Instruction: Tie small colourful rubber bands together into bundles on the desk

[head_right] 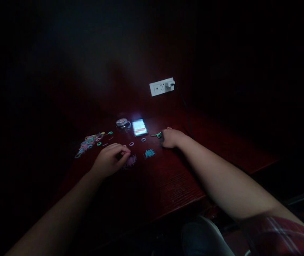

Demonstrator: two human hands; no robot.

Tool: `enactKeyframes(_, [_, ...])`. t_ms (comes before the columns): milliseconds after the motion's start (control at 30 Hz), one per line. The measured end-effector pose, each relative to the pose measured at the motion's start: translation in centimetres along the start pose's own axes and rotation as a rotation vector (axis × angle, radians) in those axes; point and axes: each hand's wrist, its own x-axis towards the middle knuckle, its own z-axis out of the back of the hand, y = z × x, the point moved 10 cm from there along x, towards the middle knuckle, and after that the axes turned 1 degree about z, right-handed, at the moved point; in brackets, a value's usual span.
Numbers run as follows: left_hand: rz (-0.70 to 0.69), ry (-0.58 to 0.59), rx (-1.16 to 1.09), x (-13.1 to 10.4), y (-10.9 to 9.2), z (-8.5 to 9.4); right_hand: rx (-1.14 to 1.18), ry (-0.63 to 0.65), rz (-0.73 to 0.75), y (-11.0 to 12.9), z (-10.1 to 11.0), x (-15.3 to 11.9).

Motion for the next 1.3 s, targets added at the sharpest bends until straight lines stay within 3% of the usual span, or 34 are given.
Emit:
enactKeyframes(167, [0.078, -0.02, 0.069, -0.1, 1.6, 0.6, 0.088, -0.048, -0.052, -1.4, 0.9, 0.1])
enactKeyframes(233, [0.204, -0.047, 0.152, -0.4, 4.0, 1.5, 0.097, -0.064, -0.088, -2.1, 1.0, 0.3])
enactKeyframes(367, [0.583, -0.053, 0.344, -2.5, 10.7, 3.4, 0.097, -0.05, -0.103, -2.6, 0.8, 0.6])
enactKeyframes(433, [0.743, 0.013, 0.407, -3.8, 13.5, 3.4, 0.105, -0.039, -0.098, -2.6, 0.7, 0.6])
enactKeyframes(533, [0.856, 0.106, 0.437, -5.2, 15.9, 2.7, 0.142, -0.005, -0.048, -2.1, 0.3, 0.5])
enactKeyframes(800, [0.875, 0.173, 0.385, -6.3, 18.0, 0.9, 0.212, -0.015, 0.009, -2.2, -0.4, 1.4])
enactKeyframes(1300, [0.773, 0.135, 0.348, -5.9, 18.1, 0.3, 0.233, -0.053, -0.064, -3.2, -0.7, 2.0])
